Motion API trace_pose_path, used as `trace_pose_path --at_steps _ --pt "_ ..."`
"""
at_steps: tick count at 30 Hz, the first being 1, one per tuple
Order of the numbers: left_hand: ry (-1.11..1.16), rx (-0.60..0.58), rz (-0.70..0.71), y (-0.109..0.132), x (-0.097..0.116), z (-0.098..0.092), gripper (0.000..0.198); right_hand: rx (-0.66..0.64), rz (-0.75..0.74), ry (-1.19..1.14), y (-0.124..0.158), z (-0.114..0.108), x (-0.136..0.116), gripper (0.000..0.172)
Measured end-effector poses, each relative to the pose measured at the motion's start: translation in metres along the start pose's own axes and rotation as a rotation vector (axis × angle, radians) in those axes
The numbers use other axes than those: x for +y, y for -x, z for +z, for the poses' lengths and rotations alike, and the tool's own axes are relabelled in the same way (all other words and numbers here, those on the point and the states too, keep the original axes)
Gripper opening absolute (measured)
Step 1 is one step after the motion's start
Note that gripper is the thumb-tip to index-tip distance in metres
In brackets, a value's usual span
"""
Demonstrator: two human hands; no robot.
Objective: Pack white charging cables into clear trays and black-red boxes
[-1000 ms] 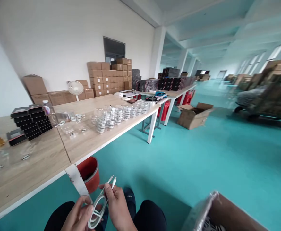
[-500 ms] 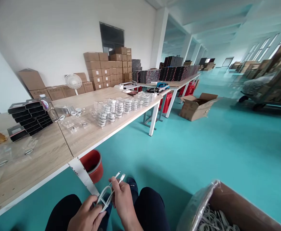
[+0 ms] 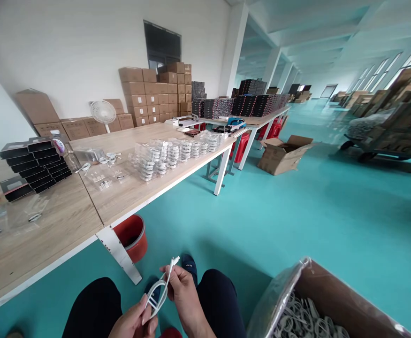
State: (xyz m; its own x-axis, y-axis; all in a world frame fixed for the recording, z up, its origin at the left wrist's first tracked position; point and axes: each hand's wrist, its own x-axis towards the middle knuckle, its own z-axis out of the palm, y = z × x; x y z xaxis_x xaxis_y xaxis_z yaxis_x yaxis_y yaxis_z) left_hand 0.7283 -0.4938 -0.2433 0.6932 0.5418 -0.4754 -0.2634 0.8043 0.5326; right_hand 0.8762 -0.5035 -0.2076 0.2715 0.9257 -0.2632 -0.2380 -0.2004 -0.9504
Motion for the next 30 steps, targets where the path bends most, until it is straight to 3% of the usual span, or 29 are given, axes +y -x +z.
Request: trace_pose_path --at_steps 5,9,12,15,18,21,24,27,30 --pt "0.111 -0.066 0.026 0.005 0.005 0.0 0.061 -0.18 -0.058 0.399 0.005 0.0 -0.017 0.032" --pt "0.25 -0.024 -0.027 0.005 0.014 -0.003 0.054 -0.262 -0.181 0.63 0.009 0.006 -0.019 0.025" --pt "0.329 0.059 -0.014 0.003 0.017 -0.004 0.048 -0.191 -0.271 0.714 0.01 0.009 -0.013 0.031" --pt "0.329 0.145 -0.047 0.001 0.017 -0.003 0.045 0.008 -0.313 0.683 0.011 0.007 -0.005 0.026" --pt "0.287 0.15 -0.09 -0.002 0.013 -0.001 0.05 0.147 -0.419 0.788 0.012 0.006 -0.002 0.028" --pt "0.211 0.147 -0.098 -0.006 0.005 -0.002 0.055 0.144 -0.55 0.994 0.014 0.009 -0.006 0.016" --pt "0.052 0.242 -0.009 -0.011 -0.006 -0.009 0.058 0.132 -0.625 1.085 0.018 0.014 -0.016 0.021" --pt "-0.102 0.312 0.093 -0.013 -0.019 -0.016 0.059 0.035 -0.683 1.017 0.021 0.018 -0.025 0.019" --pt "-0.02 0.287 0.096 -0.01 -0.026 -0.017 0.062 0.038 -0.628 0.824 0.018 0.018 -0.026 0.014"
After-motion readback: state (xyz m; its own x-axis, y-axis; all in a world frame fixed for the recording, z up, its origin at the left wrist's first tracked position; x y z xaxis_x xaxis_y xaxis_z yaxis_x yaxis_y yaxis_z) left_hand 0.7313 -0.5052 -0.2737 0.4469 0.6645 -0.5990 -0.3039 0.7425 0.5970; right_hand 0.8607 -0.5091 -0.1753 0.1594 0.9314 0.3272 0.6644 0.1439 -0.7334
